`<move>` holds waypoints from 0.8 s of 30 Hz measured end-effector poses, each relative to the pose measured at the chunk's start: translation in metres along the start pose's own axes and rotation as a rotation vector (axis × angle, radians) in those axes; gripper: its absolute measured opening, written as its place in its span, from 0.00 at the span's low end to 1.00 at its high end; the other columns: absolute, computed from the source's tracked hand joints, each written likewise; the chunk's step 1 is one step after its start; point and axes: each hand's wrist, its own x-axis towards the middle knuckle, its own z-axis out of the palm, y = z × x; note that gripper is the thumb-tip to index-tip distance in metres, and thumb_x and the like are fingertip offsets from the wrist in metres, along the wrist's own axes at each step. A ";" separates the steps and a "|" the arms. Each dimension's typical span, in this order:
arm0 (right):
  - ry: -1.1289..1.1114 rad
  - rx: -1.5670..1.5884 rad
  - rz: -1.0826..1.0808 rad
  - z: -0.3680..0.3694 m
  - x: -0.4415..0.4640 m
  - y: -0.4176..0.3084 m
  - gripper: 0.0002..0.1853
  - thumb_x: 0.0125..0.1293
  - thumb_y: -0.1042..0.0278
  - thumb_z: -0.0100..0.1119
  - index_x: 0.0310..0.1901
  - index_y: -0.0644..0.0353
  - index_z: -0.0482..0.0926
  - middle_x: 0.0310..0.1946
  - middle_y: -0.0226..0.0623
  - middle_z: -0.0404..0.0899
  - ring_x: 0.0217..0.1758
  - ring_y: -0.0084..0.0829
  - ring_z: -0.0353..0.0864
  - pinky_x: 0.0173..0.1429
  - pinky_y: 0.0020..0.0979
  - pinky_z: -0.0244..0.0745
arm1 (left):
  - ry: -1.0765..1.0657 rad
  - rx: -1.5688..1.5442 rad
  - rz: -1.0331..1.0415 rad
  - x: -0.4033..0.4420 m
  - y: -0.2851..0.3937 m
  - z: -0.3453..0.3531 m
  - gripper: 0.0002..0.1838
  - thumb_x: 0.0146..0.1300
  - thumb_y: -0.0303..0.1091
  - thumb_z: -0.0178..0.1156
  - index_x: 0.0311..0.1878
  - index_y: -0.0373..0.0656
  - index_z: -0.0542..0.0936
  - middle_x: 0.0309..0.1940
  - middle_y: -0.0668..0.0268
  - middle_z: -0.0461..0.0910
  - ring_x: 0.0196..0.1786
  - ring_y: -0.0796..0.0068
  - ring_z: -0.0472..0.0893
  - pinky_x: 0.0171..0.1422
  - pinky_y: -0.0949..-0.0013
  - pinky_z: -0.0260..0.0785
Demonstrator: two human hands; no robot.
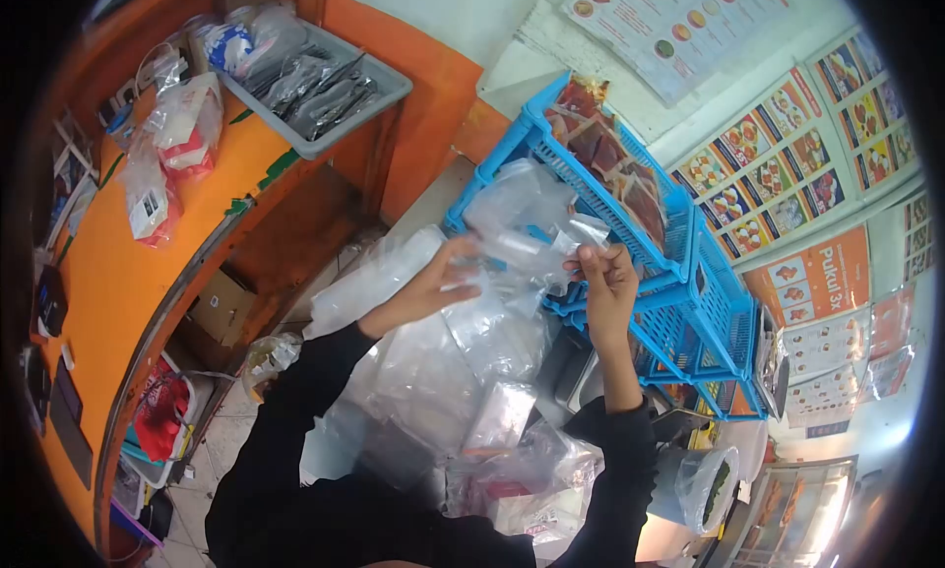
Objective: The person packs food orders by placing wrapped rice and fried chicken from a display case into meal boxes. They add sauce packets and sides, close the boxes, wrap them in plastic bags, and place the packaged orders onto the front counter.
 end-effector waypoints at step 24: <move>0.117 0.303 0.217 -0.029 -0.043 0.013 0.08 0.65 0.60 0.47 0.38 0.53 0.67 0.35 0.29 0.76 0.29 0.18 0.72 0.30 0.19 0.65 | 0.077 -0.095 0.069 -0.004 -0.007 0.026 0.12 0.53 0.19 0.51 0.42 0.38 0.72 0.30 0.67 0.73 0.32 0.79 0.75 0.35 0.76 0.70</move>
